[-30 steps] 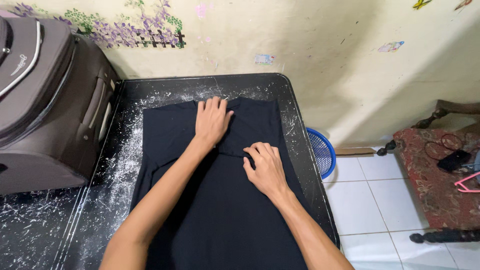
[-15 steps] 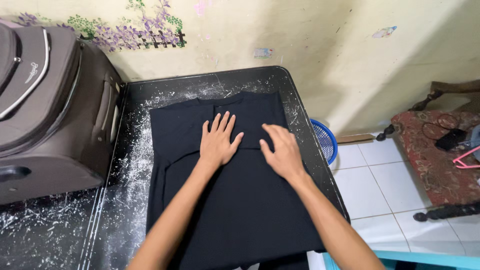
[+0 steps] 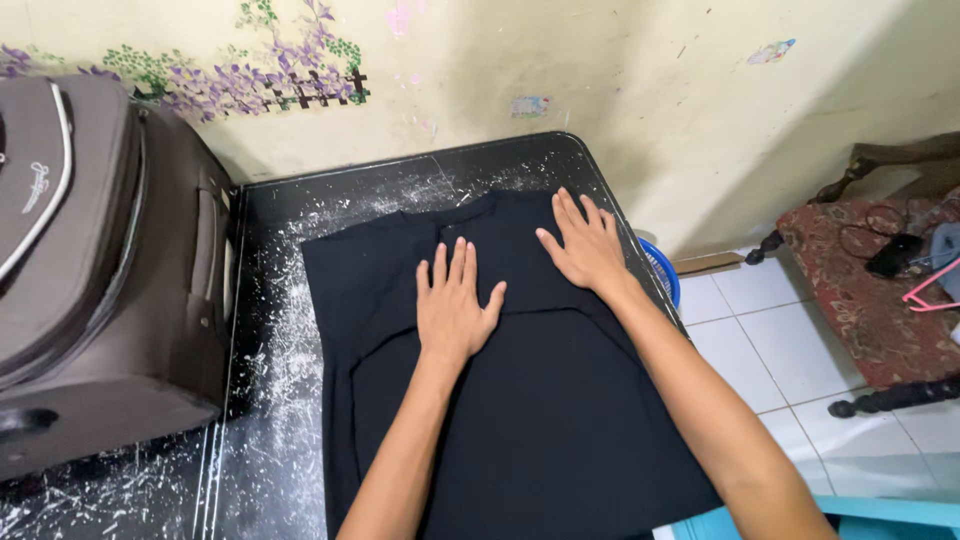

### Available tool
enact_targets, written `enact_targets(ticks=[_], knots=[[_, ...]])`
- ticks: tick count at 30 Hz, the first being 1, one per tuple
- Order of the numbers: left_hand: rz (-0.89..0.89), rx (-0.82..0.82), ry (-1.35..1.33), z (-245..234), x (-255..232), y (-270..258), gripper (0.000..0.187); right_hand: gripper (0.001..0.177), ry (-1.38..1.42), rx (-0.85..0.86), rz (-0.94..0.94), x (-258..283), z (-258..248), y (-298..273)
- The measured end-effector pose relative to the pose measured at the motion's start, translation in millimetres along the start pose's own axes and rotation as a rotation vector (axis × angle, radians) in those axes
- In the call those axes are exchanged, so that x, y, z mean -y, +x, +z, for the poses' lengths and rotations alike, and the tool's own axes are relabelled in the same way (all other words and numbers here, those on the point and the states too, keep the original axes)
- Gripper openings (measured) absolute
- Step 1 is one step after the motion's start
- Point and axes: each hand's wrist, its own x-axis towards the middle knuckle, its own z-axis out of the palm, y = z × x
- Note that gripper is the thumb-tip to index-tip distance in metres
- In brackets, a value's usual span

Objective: The person retrieves a black t-shirt from a turquoise wardrobe, places it on a black table, and folds it by hand into a compact rectangle. The person smooths the fabric and aligns the edges during folding.

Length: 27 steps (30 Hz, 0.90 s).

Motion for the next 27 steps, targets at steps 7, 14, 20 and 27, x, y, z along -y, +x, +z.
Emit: enact_targets(ticks=[7,14,20,27], knots=[[0.128,-0.033,-0.21,4,2,0,0.057,0.074,-0.026,0.028,0.129,-2,15,15],[-0.082,-0.24,-0.004,-5,1,-3,0.062,0.081,0.099,0.067,0.072,0,0,9],[-0.19,-0.33,0.103,-5,0,-3,0.055,0.081,0.104,0.08,-0.069,32,-29,-52],[-0.087,-0.32,-0.074,-6,5,-3,0.028,0.067,0.017,0.017,-0.202,80,-30,-76]])
